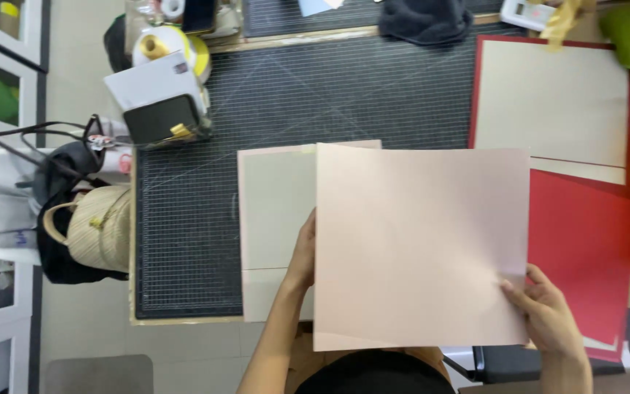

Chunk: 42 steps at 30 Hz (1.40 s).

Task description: Applying adhesive to a board with a roller and smoothing a sheet of paper onto it using a scraper tool

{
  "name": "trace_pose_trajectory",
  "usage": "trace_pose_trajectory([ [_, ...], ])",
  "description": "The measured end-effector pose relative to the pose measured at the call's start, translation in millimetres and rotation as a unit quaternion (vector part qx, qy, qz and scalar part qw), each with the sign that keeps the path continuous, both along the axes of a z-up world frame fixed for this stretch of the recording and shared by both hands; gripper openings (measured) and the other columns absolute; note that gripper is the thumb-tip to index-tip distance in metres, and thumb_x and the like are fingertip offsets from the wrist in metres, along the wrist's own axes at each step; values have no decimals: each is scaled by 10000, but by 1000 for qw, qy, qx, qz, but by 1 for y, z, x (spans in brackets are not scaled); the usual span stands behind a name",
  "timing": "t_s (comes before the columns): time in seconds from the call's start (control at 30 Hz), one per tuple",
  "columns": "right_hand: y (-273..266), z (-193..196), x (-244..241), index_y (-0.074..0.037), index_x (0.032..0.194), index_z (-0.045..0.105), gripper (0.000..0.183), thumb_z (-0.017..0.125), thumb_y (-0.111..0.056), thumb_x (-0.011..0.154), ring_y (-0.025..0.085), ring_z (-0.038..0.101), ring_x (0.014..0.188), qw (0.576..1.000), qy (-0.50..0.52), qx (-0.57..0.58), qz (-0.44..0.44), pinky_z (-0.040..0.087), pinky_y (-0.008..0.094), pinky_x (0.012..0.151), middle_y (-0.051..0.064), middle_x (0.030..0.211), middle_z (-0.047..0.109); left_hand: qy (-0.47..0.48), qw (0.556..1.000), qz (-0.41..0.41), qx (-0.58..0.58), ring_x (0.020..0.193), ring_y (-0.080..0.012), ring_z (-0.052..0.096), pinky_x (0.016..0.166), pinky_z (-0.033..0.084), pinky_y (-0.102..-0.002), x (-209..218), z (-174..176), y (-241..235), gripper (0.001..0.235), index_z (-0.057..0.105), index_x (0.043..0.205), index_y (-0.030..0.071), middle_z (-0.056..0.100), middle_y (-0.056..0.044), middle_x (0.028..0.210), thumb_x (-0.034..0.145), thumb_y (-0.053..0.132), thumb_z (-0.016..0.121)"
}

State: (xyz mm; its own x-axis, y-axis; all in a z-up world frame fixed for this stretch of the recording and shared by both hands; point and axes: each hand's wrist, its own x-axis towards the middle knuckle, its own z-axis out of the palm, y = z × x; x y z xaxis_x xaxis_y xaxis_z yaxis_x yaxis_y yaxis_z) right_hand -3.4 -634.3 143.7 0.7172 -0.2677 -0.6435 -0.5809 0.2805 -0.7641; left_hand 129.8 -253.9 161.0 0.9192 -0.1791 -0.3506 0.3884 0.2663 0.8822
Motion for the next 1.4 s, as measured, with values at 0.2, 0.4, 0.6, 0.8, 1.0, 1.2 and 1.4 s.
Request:
trace_pose_trajectory([
  [0.2, 105, 25, 60, 57, 1255, 503, 391, 570, 70, 870, 350, 603, 1072, 998, 31, 36, 46, 486, 454, 892, 246, 1230, 620, 39, 994, 98, -30, 1207, -288, 643, 979, 543, -392, 3, 23, 97, 606, 583, 1352, 56, 666, -154, 1305, 1004, 469, 310],
  [0.4, 162, 23, 98, -59, 1402, 472, 516, 562, 6, 898, 450, 615, 949, 991, 114, 28, 71, 471, 535, 769, 304, 1121, 644, 27, 977, 95, 188, 722, -41, 451, 856, 445, -204, 2, -69, 167, 531, 506, 1430, -21, 476, 74, 734, 954, 174, 633],
  [0.6, 170, -54, 128, -61, 1095, 628, 206, 547, -251, 1096, 134, 593, 902, 996, 53, -51, 51, 486, 281, 758, 42, 999, 636, 78, 992, 85, 57, 1010, -170, 701, 914, 556, -289, 16, -96, 179, 408, 570, 1349, 10, 757, -124, 1115, 947, 75, 598],
  [0.8, 213, -14, 170, -118, 982, 690, 131, 708, -247, 1001, 67, 555, 746, 958, 44, -279, 54, 440, 223, 631, -22, 871, 654, -48, 953, 100, 283, 556, -49, 520, 568, 503, -205, 35, -87, 188, 596, 484, 1459, 120, 684, -64, 1017, 899, -4, 648],
  [1.0, 210, -24, 181, -109, 984, 666, 213, 616, -280, 1101, 100, 525, 809, 947, 50, -308, 77, 433, 266, 711, -19, 912, 611, -128, 929, 68, 339, 594, -85, 520, 586, 514, -228, 43, -110, 200, 378, 658, 1313, 119, 655, -22, 856, 937, 78, 649],
  [1.2, 206, -43, 186, -96, 991, 691, 202, 655, -277, 1069, 88, 566, 829, 947, 56, -308, 68, 475, 249, 730, -16, 937, 651, -108, 932, 65, 339, 772, -117, 629, 767, 580, -262, 50, -110, 201, 395, 635, 1339, 158, 685, -5, 857, 946, 124, 652],
  [1.4, 196, -71, 186, -127, 970, 681, 198, 664, -311, 1041, 83, 503, 698, 959, 87, -265, 49, 403, 245, 590, -37, 838, 601, -129, 921, 56, 363, 755, -129, 579, 833, 528, -296, 52, -118, 201, 457, 598, 1384, 186, 617, 17, 801, 943, 66, 606],
])
